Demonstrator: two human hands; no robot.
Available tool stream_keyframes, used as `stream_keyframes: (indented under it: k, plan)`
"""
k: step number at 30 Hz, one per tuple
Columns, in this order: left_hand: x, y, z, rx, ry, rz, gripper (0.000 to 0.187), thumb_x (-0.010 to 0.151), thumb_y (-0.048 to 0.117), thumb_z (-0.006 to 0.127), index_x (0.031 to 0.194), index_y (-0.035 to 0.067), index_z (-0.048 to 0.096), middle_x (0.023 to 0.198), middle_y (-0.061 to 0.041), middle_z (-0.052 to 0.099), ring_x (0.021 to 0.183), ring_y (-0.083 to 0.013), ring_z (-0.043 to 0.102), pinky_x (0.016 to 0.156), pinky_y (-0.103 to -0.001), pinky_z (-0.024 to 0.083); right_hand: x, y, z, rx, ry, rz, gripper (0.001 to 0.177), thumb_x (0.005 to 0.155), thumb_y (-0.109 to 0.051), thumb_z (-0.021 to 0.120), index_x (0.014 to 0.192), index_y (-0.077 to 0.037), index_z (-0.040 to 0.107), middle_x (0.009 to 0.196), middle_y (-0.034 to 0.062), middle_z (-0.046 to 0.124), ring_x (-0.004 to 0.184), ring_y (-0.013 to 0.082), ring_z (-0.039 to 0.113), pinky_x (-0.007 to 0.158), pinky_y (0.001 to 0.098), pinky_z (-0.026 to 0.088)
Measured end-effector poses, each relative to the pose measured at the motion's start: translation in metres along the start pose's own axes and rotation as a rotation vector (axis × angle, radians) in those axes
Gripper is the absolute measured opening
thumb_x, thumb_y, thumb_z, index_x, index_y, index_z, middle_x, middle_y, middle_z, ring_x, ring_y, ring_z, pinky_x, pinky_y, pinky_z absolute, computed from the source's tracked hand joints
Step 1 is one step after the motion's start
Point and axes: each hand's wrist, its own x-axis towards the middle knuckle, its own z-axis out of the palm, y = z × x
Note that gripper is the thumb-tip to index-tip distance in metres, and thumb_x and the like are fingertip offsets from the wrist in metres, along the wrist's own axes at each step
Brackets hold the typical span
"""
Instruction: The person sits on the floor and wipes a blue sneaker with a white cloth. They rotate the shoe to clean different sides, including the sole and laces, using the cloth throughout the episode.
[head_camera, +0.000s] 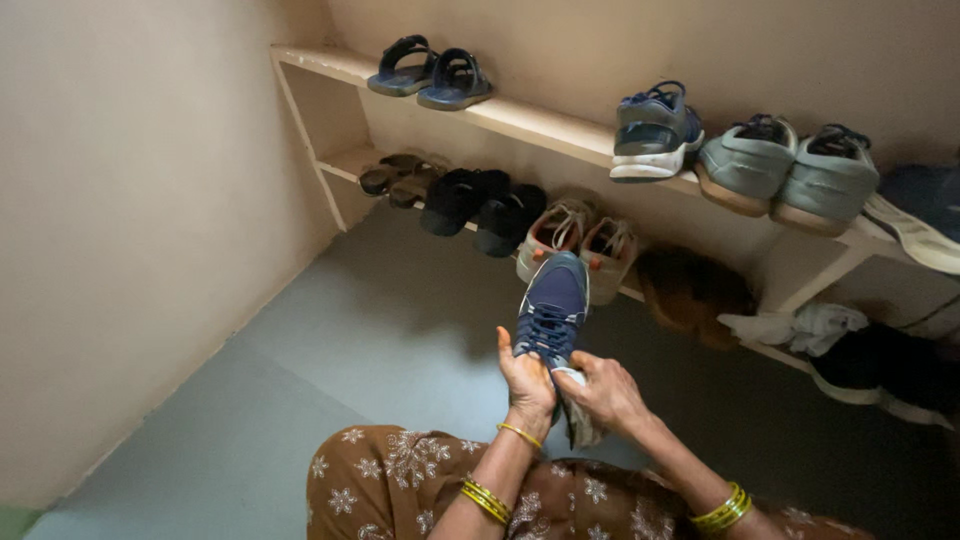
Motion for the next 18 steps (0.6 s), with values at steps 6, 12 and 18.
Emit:
stream_keyframes:
  k: [6, 12, 18]
  plan:
    - [0.004, -0.010, -0.024, 0.061, -0.026, 0.005, 0.082, 0.088, 0.067, 0.057, 0.136, 0.001, 0.055, 0.122, -0.012, 0.070, 0.110, -0.0281, 0.065, 0.100, -0.042, 0.052, -0.002, 0.002, 0.003, -0.257, 0.059, -0.053, 0.043, 0.085, -0.048, 0.060, 0.095, -0.007, 0.070, 0.086, 0.0255, 0.073, 0.087, 0.0428, 0.071, 0.080, 0.0536, 0.054]
    - [0.012, -0.042, -0.038, 0.646, -0.060, -0.113, 0.063, 0.101, 0.050, 0.065, 0.133, -0.004, 0.057, 0.122, -0.011, 0.065, 0.111, -0.0217, 0.062, 0.102, -0.039, 0.049, 0.009, 0.023, 0.002, -0.364, 0.165, -0.069, 0.032, 0.087, -0.038, 0.056, 0.095, -0.012, 0.074, 0.095, 0.0215, 0.074, 0.090, 0.0408, 0.073, 0.081, 0.0501, 0.058]
    - [-0.059, 0.003, 0.049, 2.357, -0.749, -0.241, 0.046, 0.093, 0.047, 0.059, 0.107, 0.007, 0.075, 0.095, -0.022, 0.075, 0.087, -0.0350, 0.073, 0.082, -0.047, 0.055, 0.013, 0.046, -0.048, -0.270, 0.102, -0.011, 0.033, 0.079, -0.033, 0.058, 0.095, -0.010, 0.076, 0.096, 0.0218, 0.073, 0.093, 0.0421, 0.070, 0.084, 0.0514, 0.056]
